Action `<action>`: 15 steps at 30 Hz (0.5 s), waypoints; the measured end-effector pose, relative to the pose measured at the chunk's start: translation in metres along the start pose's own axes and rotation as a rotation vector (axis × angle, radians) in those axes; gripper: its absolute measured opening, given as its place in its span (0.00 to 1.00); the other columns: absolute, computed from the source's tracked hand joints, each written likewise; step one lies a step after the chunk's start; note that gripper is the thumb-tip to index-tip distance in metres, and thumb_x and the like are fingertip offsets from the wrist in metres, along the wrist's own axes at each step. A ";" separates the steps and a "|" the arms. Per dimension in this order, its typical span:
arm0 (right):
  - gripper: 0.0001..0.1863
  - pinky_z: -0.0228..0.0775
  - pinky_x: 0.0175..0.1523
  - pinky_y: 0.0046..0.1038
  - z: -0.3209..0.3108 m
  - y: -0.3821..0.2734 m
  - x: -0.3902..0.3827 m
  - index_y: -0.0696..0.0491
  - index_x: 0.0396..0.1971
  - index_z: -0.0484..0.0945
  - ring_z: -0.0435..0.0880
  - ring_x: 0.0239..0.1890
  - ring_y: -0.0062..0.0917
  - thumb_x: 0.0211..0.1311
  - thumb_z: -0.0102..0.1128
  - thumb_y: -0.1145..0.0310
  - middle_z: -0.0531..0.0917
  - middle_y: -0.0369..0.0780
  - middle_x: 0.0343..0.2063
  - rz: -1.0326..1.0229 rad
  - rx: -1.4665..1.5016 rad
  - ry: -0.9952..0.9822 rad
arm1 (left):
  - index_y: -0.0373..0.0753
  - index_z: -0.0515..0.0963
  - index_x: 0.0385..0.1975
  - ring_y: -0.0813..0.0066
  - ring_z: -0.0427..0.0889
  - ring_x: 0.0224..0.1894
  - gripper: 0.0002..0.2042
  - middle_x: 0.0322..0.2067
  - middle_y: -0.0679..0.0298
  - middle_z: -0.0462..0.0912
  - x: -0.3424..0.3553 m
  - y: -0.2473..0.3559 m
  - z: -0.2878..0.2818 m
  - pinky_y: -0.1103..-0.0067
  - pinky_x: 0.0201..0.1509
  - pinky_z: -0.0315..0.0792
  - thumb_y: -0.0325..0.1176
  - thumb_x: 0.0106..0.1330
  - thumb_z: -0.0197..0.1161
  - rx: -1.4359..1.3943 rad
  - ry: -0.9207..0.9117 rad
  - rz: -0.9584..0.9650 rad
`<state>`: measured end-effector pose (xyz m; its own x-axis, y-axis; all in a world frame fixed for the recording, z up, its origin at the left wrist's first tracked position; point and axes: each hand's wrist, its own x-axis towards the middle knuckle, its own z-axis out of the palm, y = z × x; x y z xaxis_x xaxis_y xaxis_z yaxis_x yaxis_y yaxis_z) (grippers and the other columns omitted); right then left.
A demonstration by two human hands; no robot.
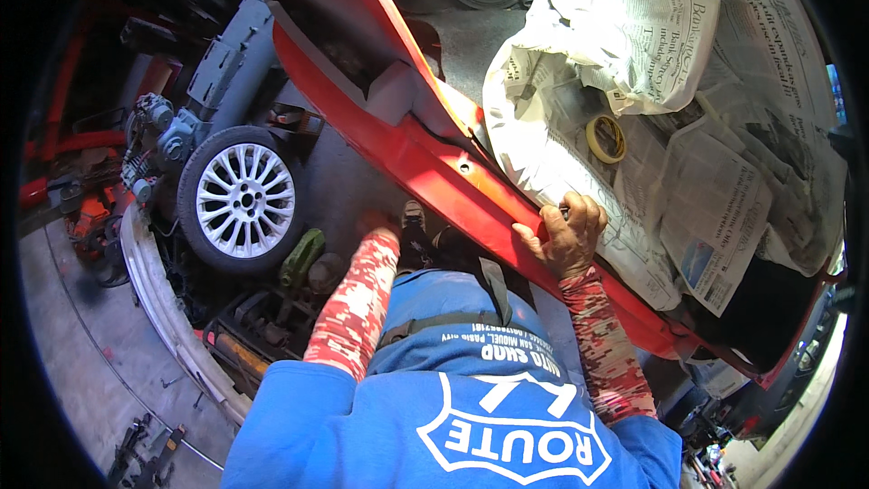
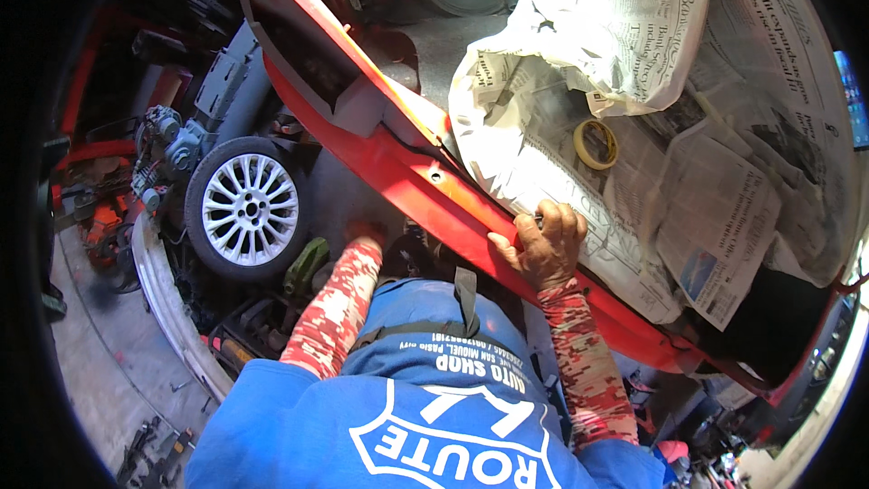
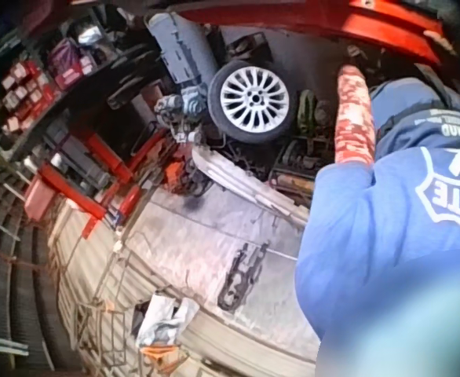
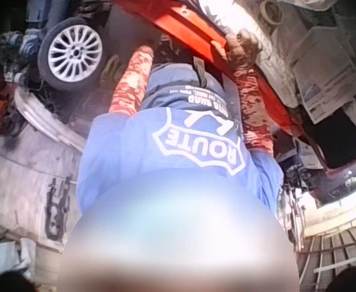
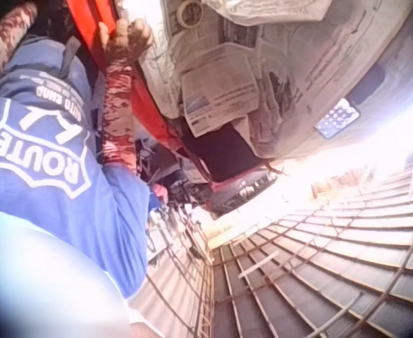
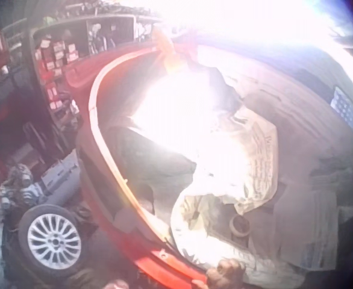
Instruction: The person positions a red car bumper onto the front of a vehicle, aligns it, and secures it using multiple clips. They use a portable work light to inspect the fit and then remove the bumper to adjust the clips before repositioning it again.
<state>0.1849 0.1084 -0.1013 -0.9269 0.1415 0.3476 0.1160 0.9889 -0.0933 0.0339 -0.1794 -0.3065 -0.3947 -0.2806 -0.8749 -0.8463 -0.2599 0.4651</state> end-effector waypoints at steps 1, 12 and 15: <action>0.23 0.60 0.62 0.46 -0.001 -0.001 0.000 0.44 0.30 0.79 0.70 0.56 0.37 0.47 0.77 0.42 0.73 0.39 0.47 -0.008 0.001 -0.005 | 0.33 0.68 0.61 0.60 0.79 0.53 0.24 0.55 0.51 0.77 -0.006 -0.015 0.006 0.62 0.58 0.74 0.45 0.74 0.53 -0.069 -0.015 -0.044; 0.20 0.60 0.60 0.47 0.001 -0.001 0.000 0.42 0.29 0.79 0.71 0.56 0.38 0.49 0.76 0.44 0.73 0.39 0.47 -0.080 0.021 -0.010 | 0.36 0.72 0.65 0.59 0.79 0.58 0.26 0.60 0.52 0.78 -0.022 -0.010 0.081 0.59 0.62 0.75 0.48 0.75 0.54 -0.197 0.052 0.137; 0.20 0.61 0.60 0.47 0.000 0.001 0.002 0.42 0.29 0.79 0.70 0.57 0.38 0.47 0.78 0.46 0.73 0.39 0.48 -0.087 0.076 -0.016 | 0.37 0.73 0.66 0.59 0.80 0.60 0.27 0.62 0.52 0.78 -0.049 -0.034 0.039 0.58 0.63 0.75 0.49 0.75 0.54 0.682 0.082 0.344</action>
<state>0.1830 0.1095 -0.1008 -0.9379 0.0537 0.3427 0.0080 0.9910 -0.1336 0.0676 -0.1206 -0.2845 -0.6707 -0.3167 -0.6707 -0.7243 0.4743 0.5004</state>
